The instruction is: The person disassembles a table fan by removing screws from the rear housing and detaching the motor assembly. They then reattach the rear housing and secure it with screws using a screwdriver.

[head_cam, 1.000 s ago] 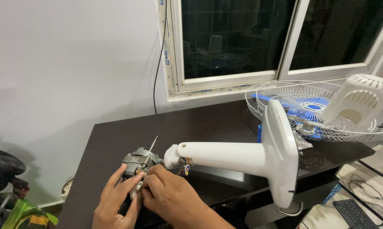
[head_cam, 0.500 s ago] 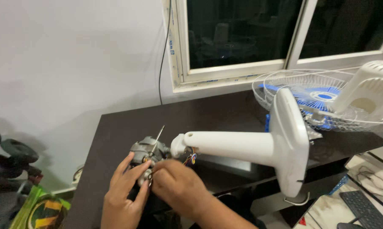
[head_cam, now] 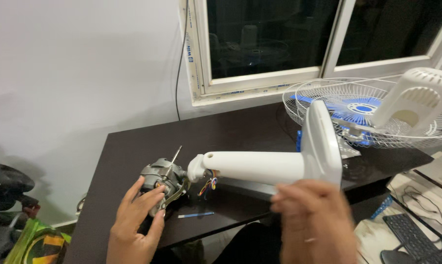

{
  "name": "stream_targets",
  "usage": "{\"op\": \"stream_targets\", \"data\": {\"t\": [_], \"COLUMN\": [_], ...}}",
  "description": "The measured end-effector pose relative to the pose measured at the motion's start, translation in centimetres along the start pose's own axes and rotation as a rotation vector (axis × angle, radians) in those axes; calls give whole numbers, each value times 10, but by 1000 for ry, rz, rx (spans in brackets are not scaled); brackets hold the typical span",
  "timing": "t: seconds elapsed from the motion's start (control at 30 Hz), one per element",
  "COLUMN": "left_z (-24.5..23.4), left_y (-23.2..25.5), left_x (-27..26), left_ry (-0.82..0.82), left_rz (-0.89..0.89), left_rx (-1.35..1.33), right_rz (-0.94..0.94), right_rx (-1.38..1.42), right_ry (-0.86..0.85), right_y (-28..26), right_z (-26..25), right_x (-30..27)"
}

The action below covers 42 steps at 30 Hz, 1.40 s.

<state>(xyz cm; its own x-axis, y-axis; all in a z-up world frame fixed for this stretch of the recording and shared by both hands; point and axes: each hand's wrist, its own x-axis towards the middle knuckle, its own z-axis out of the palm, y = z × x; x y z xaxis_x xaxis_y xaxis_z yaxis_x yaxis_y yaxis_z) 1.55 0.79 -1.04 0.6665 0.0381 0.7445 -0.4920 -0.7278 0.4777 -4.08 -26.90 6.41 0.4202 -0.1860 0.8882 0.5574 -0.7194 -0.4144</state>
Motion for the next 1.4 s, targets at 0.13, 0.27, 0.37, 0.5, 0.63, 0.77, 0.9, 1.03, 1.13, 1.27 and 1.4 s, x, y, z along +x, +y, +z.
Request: {"op": "stream_targets", "data": {"t": [0.13, 0.27, 0.37, 0.5, 0.63, 0.77, 0.9, 1.03, 1.13, 1.27, 1.4], "left_z": [4, 10, 15, 22, 16, 9, 4, 1, -6, -12, -15], "left_y": [-15, -51, -85, -98, -81, -57, -50, -50, -43, -24, -4], "left_x": [-5, -4, 5, 0, -2, -2, 3, 8, 8, 13, 10], "left_ry": [28, 43, -32, 0, -26, -27, -75, -91, -123, -141, -119], "left_rz": [73, 277, 388, 308, 282, 160, 168, 220, 154, 114, 76], "left_rx": [0, -27, 34, 72, 24, 64, 65, 37, 67, 91, 37], "right_rz": [212, 327, 274, 260, 317, 324, 233, 133, 123, 224, -47], "right_rx": [66, 135, -75, -295, -376, -451, -673, -747, -811, -930, -973], "right_ry": [182, 278, 219, 192, 162, 13, -149, -202, -298, -494, -590], "right_y": [24, 74, 125, 199, 253, 284, 302, 314, 320, 330, 347], "right_z": [-37, -53, -58, -57, -58, -58, -52, -47, -44, -42, -42], "right_x": [13, 24, 21, 10, 4, 9, 21, 33, 37, 34, 27]}}
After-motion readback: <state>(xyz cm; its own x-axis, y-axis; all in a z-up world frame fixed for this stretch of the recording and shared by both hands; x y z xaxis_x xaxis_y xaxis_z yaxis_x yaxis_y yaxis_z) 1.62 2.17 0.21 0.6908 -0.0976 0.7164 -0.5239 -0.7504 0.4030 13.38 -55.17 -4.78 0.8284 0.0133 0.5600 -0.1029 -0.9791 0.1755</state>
